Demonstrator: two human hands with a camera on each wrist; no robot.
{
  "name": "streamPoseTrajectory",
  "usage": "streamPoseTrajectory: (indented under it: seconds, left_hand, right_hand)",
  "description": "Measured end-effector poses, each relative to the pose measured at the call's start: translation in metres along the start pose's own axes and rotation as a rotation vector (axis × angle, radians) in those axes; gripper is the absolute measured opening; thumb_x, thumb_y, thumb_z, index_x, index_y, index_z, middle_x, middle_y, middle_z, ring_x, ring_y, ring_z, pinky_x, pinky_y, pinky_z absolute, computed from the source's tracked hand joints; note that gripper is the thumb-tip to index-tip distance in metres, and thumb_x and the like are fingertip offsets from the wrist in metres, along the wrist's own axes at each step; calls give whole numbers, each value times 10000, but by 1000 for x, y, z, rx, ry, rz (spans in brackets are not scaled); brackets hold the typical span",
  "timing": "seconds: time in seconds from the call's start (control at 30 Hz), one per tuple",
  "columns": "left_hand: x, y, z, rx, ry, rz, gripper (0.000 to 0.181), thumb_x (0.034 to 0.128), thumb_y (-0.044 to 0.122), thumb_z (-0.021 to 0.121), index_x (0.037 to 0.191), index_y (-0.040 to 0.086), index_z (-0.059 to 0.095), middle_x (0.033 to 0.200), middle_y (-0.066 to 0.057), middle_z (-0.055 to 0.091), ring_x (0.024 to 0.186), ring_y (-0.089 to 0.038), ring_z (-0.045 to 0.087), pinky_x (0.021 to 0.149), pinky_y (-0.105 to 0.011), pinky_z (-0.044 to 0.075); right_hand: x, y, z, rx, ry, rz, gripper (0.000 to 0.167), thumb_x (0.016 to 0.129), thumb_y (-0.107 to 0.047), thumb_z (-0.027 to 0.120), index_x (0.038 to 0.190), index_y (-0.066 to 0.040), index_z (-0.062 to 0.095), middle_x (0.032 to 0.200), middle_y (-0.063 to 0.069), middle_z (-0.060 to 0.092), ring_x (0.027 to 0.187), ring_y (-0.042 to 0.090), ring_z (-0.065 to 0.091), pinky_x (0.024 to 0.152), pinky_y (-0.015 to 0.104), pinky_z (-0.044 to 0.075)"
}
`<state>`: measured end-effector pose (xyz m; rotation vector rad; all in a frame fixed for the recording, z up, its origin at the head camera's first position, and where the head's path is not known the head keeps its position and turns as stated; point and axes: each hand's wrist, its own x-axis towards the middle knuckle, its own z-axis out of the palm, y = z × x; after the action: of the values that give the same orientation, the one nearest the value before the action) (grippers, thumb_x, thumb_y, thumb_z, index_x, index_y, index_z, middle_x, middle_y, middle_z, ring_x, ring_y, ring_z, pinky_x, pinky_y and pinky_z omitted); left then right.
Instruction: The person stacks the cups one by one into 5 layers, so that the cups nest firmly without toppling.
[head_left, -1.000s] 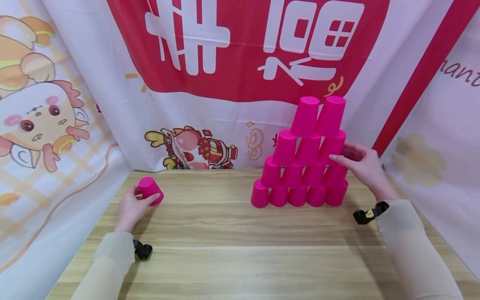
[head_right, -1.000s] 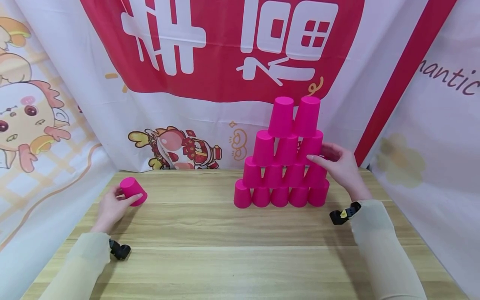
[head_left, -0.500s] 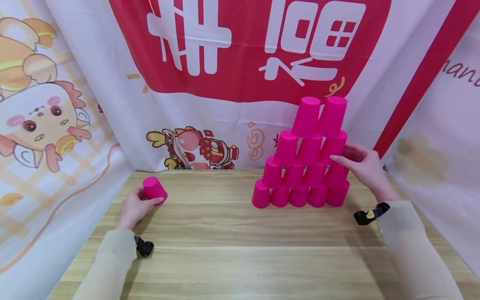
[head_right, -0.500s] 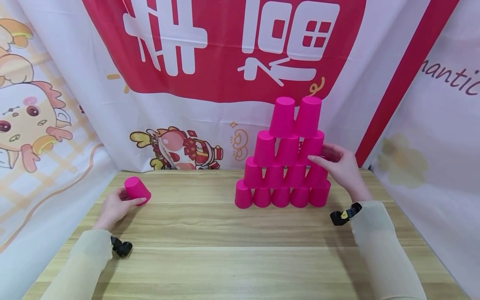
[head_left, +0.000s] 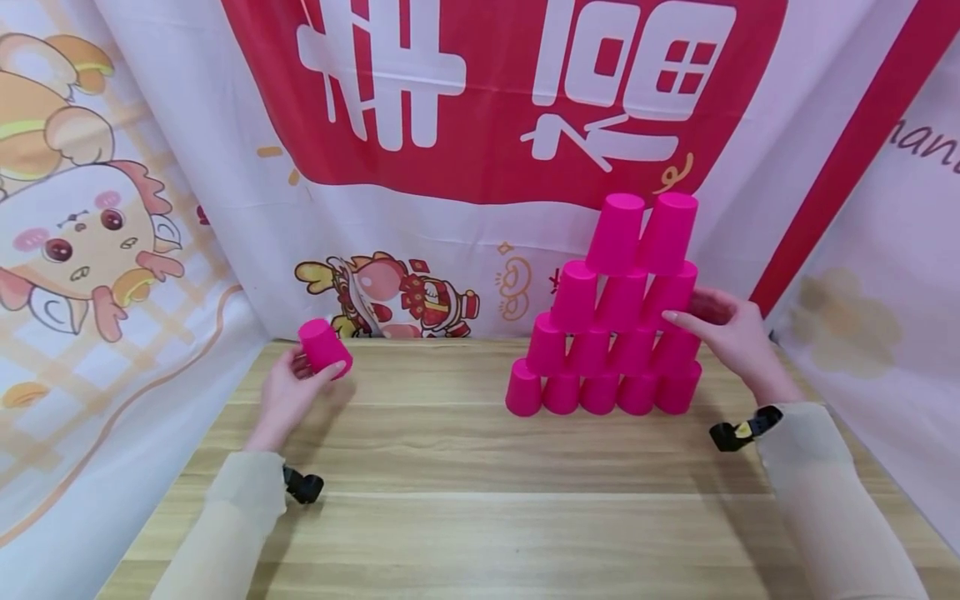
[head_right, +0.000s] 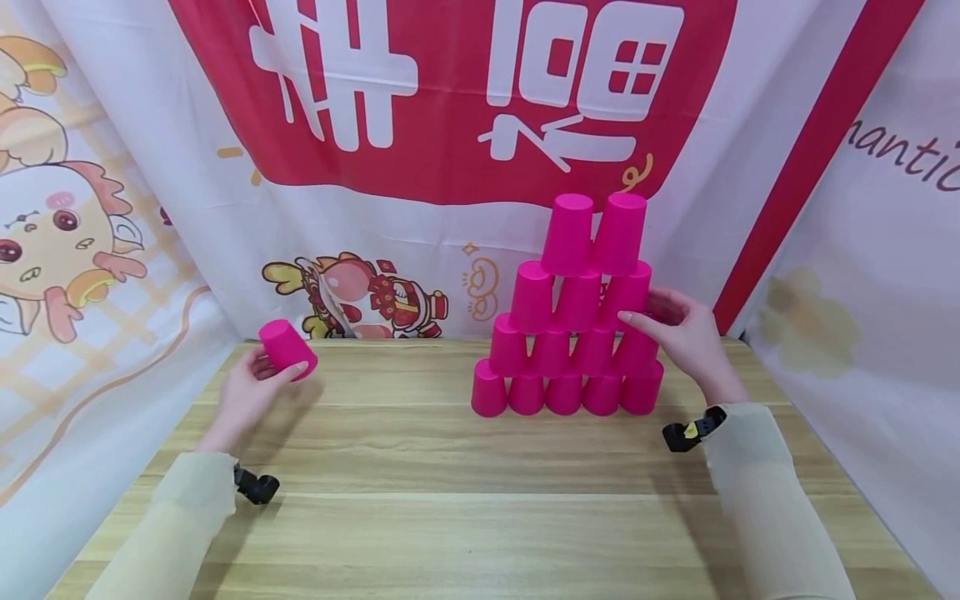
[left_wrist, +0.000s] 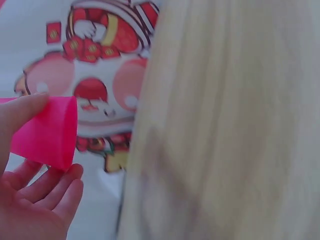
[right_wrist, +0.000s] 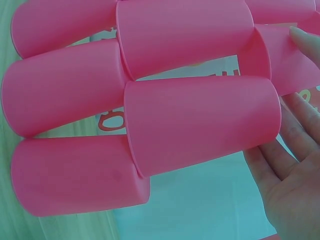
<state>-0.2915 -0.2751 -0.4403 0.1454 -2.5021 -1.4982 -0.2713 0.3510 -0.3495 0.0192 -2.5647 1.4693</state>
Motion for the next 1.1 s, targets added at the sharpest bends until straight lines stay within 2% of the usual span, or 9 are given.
streamPoseTrajectory:
  seconds: [0.23, 0.5, 0.73, 0.9, 1.0, 1.1]
  left_hand:
    - [1, 33, 19, -22, 47, 107, 845, 910, 529, 729, 1523, 28, 436, 1370, -223, 567, 1208, -349, 571, 1034, -488, 482]
    - [0, 81, 44, -129, 55, 165, 870, 891, 546, 739, 1533, 57, 416, 1412, -162, 551, 1253, -307, 546, 1075, -445, 455]
    - [2, 119, 69, -235, 32, 202, 826, 856, 525, 785, 1465, 91, 435, 1391, -115, 573, 1244, -264, 567, 1061, -406, 471]
    - [-1, 143, 86, -298, -5, 265, 780, 852, 481, 808, 1438, 94, 469, 1373, -99, 590, 1237, -246, 577, 1057, -382, 474]
    - [-2, 157, 95, -323, -33, 294, 762, 856, 477, 806, 1436, 105, 481, 1364, -81, 596, 1231, -226, 576, 1044, -364, 484]
    - [-2, 173, 104, -309, -55, 327, 753, 861, 492, 797, 1447, 129, 495, 1352, -52, 609, 1222, -197, 580, 1026, -352, 496]
  right_hand:
    - [1, 0, 0, 13, 0, 3, 765, 884, -582, 720, 1516, -221, 485, 1397, 62, 568, 1213, 206, 535, 1005, 507, 469]
    - [2, 2, 0, -2, -3, -2, 768, 884, -590, 714, 1515, -215, 486, 1392, 60, 573, 1205, 201, 541, 982, 456, 479]
    - [1, 3, 0, 9, -11, 6, 787, 881, -593, 716, 1523, -210, 472, 1400, 66, 560, 1217, 218, 529, 999, 494, 464]
    - [0, 3, -1, 12, -13, 10, 794, 881, -594, 716, 1527, -208, 467, 1407, 71, 557, 1225, 226, 527, 1007, 509, 458]
    - [1, 3, -1, 6, -13, 8, 796, 878, -599, 716, 1527, -212, 467, 1407, 68, 559, 1227, 228, 528, 1002, 504, 462]
    - [1, 3, -1, 1, -12, 5, 795, 876, -601, 717, 1525, -213, 470, 1404, 65, 563, 1225, 231, 531, 993, 497, 467]
